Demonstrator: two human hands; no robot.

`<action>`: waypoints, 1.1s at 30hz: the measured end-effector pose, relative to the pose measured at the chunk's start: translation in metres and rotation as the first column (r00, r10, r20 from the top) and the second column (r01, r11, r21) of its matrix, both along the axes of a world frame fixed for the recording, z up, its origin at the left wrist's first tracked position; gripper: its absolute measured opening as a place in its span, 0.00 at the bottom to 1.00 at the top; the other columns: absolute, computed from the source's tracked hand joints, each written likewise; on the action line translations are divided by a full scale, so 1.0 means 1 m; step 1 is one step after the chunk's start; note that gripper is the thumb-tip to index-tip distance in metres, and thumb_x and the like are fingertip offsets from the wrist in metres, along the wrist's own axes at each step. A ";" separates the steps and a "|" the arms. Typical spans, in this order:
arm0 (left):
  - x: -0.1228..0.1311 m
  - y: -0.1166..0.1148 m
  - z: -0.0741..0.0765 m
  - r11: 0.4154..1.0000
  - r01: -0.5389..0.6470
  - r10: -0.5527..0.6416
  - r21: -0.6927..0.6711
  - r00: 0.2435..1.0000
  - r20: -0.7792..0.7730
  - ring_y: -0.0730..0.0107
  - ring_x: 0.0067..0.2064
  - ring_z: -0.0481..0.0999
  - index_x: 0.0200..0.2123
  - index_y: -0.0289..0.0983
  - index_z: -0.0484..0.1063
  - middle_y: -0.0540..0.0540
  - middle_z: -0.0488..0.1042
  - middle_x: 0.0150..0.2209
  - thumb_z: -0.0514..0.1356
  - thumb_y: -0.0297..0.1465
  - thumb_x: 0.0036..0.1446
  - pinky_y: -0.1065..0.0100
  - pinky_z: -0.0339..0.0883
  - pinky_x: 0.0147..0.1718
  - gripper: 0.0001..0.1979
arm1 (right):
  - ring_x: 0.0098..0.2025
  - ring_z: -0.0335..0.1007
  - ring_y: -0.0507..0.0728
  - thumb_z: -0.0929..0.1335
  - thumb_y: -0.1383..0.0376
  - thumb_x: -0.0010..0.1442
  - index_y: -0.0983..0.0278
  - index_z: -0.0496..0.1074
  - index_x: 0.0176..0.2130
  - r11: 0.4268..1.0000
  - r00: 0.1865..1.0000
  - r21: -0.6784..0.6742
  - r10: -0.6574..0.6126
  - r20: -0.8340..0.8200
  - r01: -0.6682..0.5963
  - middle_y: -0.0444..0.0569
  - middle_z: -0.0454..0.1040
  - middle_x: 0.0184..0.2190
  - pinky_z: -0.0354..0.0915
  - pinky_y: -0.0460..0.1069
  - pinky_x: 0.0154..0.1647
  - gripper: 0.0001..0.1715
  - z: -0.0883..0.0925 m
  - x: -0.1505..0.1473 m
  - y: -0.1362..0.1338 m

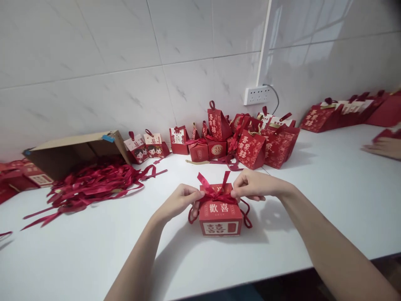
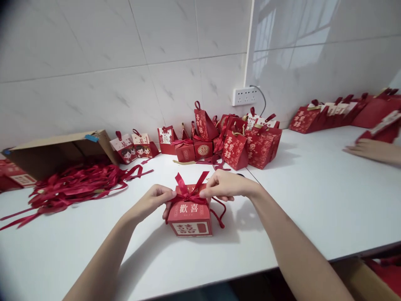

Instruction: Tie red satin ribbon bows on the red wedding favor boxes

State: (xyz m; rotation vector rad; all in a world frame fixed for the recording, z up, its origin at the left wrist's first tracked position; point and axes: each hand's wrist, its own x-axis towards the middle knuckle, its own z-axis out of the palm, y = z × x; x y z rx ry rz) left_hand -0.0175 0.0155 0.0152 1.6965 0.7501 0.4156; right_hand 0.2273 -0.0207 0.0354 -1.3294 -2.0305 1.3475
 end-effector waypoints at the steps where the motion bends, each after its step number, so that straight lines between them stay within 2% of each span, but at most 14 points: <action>1: 0.000 0.000 0.000 1.000 0.007 -0.007 -0.029 1.000 0.012 0.76 0.16 0.66 0.15 0.33 0.64 0.48 0.69 0.13 0.54 0.42 0.56 0.73 0.58 0.19 0.23 | 0.10 0.50 0.43 0.69 0.57 0.49 0.67 0.68 0.20 1.000 1.000 -0.005 0.000 -0.008 0.000 0.37 0.59 0.08 0.48 0.40 0.10 0.16 -0.001 -0.001 0.000; 6: -0.001 0.004 -0.006 0.983 0.025 -0.012 -0.181 0.997 0.073 0.73 0.14 0.68 0.16 0.34 0.63 0.46 0.70 0.12 0.57 0.40 0.54 0.73 0.59 0.17 0.20 | 0.12 0.58 0.45 0.70 0.61 0.48 0.65 0.64 0.23 0.999 0.997 -0.044 0.028 -0.070 -0.031 0.38 0.65 0.12 0.54 0.40 0.13 0.12 -0.004 -0.004 0.000; 11: -0.002 0.006 -0.012 0.978 0.032 -0.010 -0.207 0.994 0.104 0.72 0.14 0.69 0.15 0.34 0.61 0.46 0.71 0.13 0.57 0.38 0.53 0.72 0.60 0.18 0.20 | 0.12 0.59 0.46 0.68 0.62 0.50 0.64 0.62 0.23 0.999 0.987 0.023 -0.019 -0.161 0.023 0.36 0.63 0.10 0.54 0.41 0.15 0.12 -0.004 -0.002 0.002; 15: -0.001 0.005 -0.012 0.980 0.032 -0.015 -0.194 0.996 0.091 0.72 0.15 0.71 0.14 0.34 0.60 0.45 0.71 0.13 0.58 0.39 0.52 0.74 0.58 0.18 0.21 | 0.10 0.58 0.46 0.70 0.54 0.48 0.65 0.64 0.21 0.997 0.996 -0.079 0.015 -0.083 -0.022 0.38 0.64 0.09 0.53 0.41 0.14 0.19 -0.005 0.001 0.004; 18: -0.001 0.003 -0.009 0.980 0.048 -0.031 -0.195 0.996 0.089 0.71 0.16 0.72 0.14 0.33 0.62 0.44 0.72 0.13 0.57 0.40 0.53 0.73 0.60 0.19 0.21 | 0.08 0.56 0.46 0.65 0.45 0.51 0.68 0.67 0.18 0.987 0.999 -0.159 0.017 -0.051 -0.025 0.41 0.63 0.07 0.53 0.42 0.13 0.30 -0.008 0.000 0.005; 20: 0.000 0.003 -0.007 0.975 0.061 -0.040 -0.215 0.994 0.099 0.71 0.15 0.71 0.14 0.33 0.63 0.44 0.72 0.14 0.57 0.41 0.54 0.73 0.62 0.17 0.22 | 0.08 0.56 0.46 0.62 0.43 0.53 0.68 0.67 0.16 0.983 0.999 -0.186 -0.012 -0.043 0.004 0.42 0.63 0.06 0.54 0.42 0.14 0.33 -0.009 -0.002 0.004; 25: 0.001 0.003 -0.005 0.966 0.067 -0.041 -0.251 0.994 0.105 0.75 0.10 0.65 0.15 0.32 0.64 0.44 0.73 0.15 0.57 0.40 0.54 0.74 0.58 0.10 0.22 | 0.08 0.56 0.46 0.65 0.49 0.54 0.67 0.68 0.20 0.996 0.996 -0.089 -0.033 -0.086 0.025 0.38 0.60 0.06 0.55 0.42 0.14 0.25 -0.007 -0.006 0.004; 33: 0.000 0.005 -0.009 0.961 0.095 -0.062 -0.259 0.990 0.130 0.74 0.11 0.67 0.14 0.32 0.64 0.44 0.72 0.14 0.59 0.40 0.51 0.75 0.60 0.11 0.21 | 0.09 0.57 0.46 0.65 0.58 0.54 0.67 0.67 0.20 0.991 0.978 -0.086 0.081 -0.191 -0.099 0.36 0.59 0.07 0.53 0.41 0.14 0.18 -0.013 -0.001 0.010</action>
